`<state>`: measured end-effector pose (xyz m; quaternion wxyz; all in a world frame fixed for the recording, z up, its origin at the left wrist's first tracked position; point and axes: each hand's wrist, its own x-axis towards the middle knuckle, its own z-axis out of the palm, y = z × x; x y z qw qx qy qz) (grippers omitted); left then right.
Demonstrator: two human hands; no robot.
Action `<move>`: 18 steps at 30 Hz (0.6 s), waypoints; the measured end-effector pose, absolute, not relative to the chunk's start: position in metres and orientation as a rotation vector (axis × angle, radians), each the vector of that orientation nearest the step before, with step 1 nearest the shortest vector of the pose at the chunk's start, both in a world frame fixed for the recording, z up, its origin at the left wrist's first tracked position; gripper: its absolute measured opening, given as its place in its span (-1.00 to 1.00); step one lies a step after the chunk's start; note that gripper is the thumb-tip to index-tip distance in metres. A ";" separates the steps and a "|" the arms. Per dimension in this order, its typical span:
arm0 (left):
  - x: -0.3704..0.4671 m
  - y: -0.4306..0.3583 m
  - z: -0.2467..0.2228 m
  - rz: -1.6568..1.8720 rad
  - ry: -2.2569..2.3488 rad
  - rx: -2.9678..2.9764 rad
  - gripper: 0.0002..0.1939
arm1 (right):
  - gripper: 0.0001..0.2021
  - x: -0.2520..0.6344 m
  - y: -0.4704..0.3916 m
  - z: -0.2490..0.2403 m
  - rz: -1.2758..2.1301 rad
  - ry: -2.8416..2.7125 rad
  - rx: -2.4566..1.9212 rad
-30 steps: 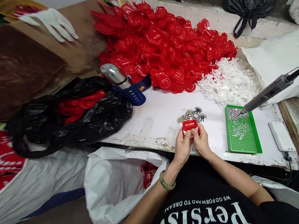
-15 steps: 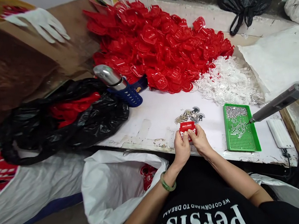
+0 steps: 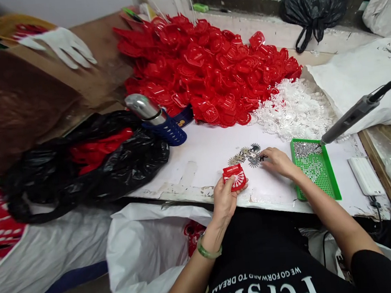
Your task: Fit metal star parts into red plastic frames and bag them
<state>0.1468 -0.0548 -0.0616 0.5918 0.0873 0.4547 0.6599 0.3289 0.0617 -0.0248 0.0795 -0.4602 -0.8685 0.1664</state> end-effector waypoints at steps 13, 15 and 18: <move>0.156 -0.037 -0.043 1.381 0.850 0.088 -0.53 | -0.72 0.358 0.085 0.005 0.686 -2.369 -1.468; 0.160 -0.035 -0.039 1.351 0.804 0.127 -0.49 | -0.73 0.348 0.075 0.011 1.053 -2.326 -1.210; 0.167 -0.035 -0.037 1.334 0.734 0.193 -0.59 | -0.76 0.324 0.056 0.016 1.131 -2.432 -0.951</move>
